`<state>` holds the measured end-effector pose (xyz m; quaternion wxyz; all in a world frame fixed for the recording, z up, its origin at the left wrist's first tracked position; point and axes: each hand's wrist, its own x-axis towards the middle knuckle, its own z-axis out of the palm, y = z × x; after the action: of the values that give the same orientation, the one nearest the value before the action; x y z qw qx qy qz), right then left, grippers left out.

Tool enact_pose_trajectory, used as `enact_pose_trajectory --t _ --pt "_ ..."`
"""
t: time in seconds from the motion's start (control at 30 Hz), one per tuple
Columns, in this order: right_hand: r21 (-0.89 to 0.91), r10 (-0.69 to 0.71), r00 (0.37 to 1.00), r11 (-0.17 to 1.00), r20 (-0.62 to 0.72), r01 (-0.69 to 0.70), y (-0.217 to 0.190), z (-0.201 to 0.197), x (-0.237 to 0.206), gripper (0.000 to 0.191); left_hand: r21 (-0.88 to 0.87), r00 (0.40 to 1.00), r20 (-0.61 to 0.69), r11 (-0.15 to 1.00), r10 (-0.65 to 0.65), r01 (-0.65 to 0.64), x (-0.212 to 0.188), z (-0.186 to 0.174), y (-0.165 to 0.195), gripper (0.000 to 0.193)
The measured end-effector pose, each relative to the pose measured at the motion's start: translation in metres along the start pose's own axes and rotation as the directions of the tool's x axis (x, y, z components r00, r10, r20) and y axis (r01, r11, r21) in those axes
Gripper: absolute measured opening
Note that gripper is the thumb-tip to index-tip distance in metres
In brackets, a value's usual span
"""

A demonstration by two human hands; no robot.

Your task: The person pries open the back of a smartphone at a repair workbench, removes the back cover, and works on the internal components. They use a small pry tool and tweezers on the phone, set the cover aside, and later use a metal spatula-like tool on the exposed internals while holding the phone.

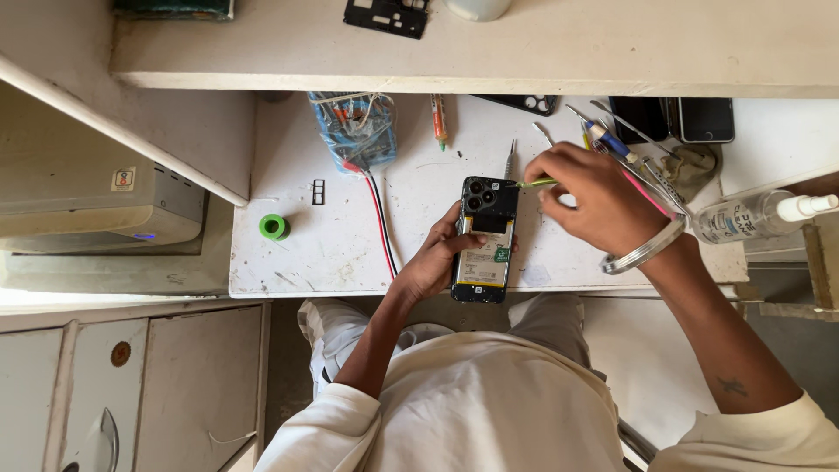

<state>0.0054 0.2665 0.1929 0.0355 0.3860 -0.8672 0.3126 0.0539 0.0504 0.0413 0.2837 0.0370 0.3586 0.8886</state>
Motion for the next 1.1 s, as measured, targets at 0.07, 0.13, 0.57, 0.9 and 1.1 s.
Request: enact_pose_trajectory --t 0.07,0.13,0.57,0.9,1.1 --pt "-0.032 0.204 0.979 0.979 0.021 -0.204 0.002 0.002 0.0 0.022 0.011 1.0 -0.013 1.0 -0.009 0.009 0.001 -0.001 0.0 0.066" --pt "-0.126 0.348 0.937 0.931 0.018 -0.343 0.001 0.005 0.0 0.022 0.022 1.0 -0.011 1.0 -0.011 0.011 0.0 -0.002 -0.001 0.066" --pt "-0.229 0.368 0.929 0.903 -0.021 -0.363 -0.015 0.007 -0.001 0.014 -0.03 1.0 -0.028 1.0 -0.006 0.005 0.002 -0.002 -0.008 0.045" --pt "-0.219 0.527 0.848 0.835 0.06 -0.504 -0.039 0.026 0.004 0.029 0.029 0.998 -0.064 0.999 -0.019 0.021 -0.008 -0.012 -0.004 0.049" --pt "-0.212 0.036 0.995 0.976 -0.098 -0.056 -0.035 0.033 0.006 0.017 -0.061 1.0 -0.005 0.998 0.019 -0.02 -0.013 -0.014 0.0 0.041"
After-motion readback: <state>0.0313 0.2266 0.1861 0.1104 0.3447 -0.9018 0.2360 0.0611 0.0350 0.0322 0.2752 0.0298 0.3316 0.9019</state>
